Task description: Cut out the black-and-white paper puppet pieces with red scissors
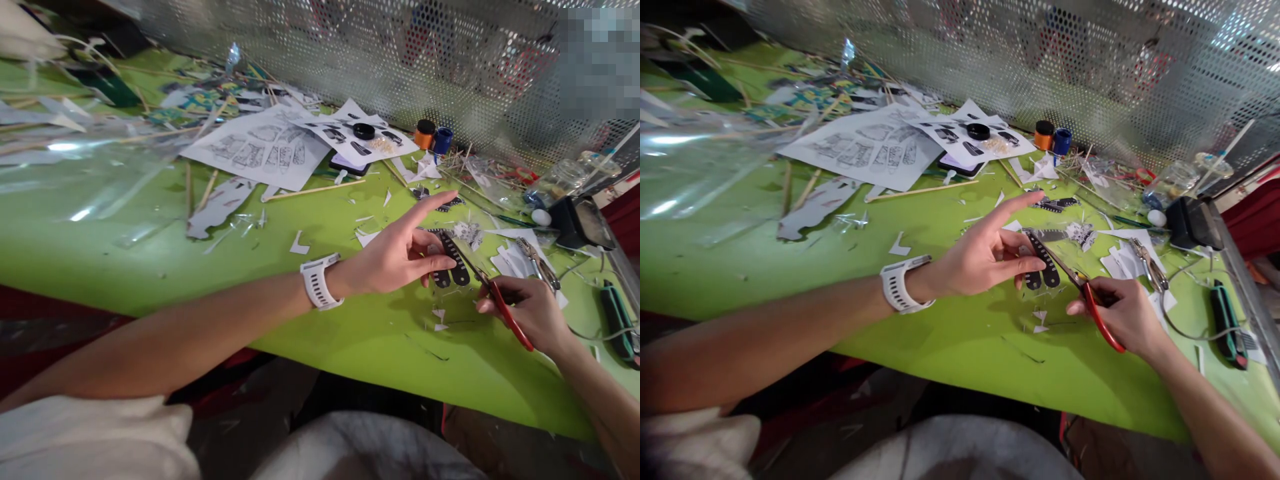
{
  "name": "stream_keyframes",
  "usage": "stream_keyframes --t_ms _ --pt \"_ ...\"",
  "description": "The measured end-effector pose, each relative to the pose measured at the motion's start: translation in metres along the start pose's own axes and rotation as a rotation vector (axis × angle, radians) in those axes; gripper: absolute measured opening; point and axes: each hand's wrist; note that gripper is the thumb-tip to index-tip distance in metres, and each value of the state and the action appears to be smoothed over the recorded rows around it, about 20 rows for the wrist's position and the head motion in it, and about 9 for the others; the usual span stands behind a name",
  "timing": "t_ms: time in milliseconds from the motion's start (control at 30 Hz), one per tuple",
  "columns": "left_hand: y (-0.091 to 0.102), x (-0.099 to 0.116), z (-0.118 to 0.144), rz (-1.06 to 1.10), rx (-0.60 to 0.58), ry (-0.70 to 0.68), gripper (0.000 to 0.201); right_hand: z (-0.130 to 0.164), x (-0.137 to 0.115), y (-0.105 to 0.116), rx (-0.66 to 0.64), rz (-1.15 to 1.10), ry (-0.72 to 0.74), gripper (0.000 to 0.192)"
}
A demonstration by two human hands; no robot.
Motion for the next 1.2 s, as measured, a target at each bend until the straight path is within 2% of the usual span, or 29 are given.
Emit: stream_keyframes --t_ms 167,333,400,533,667,800,900,1000,1100,1200 --pt "-0.002 0.004 0.000 0.019 0.007 0.029 0.094 -0.002 -0.004 -0.002 -0.022 -0.110 0.005 0.060" --pt "0.000 0.002 -0.001 0.004 -0.020 0.031 0.085 0.001 -0.013 -0.001 -0.019 -0.156 -0.083 0.057" --pt "0.002 0.000 -0.003 -0.027 -0.017 0.048 0.072 0.001 -0.015 0.000 0.003 -0.170 -0.074 0.057" --pt "0.009 -0.005 -0.009 -0.145 0.043 0.053 0.032 -0.003 -0.009 0.005 0.143 -0.195 -0.091 0.057" --pt "0.014 -0.007 -0.016 -0.171 0.084 0.106 0.021 -0.012 0.005 0.010 0.170 -0.118 -0.057 0.062" --pt "0.013 -0.009 -0.019 0.062 0.183 0.173 0.013 -0.012 0.008 0.012 0.131 -0.059 0.005 0.063" --pt "0.011 -0.007 -0.021 0.238 0.275 0.164 0.013 -0.009 0.004 0.014 0.108 0.018 0.039 0.067" --pt "0.010 -0.003 -0.021 0.328 0.348 0.133 0.020 -0.010 0.003 0.018 0.155 0.167 0.048 0.071" --pt "0.011 0.000 -0.021 0.336 0.380 0.048 0.026 -0.013 0.004 0.022 0.162 0.259 0.025 0.075" --pt "0.011 -0.001 -0.021 0.279 0.373 -0.024 0.030 -0.014 0.004 0.025 0.115 0.248 -0.008 0.078"
Point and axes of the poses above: each hand's wrist, its own z-axis away from the middle knuckle, its own y-axis out of the back of the hand, x = y × z, and after that the axes turned 5 degrees about y, right-handed
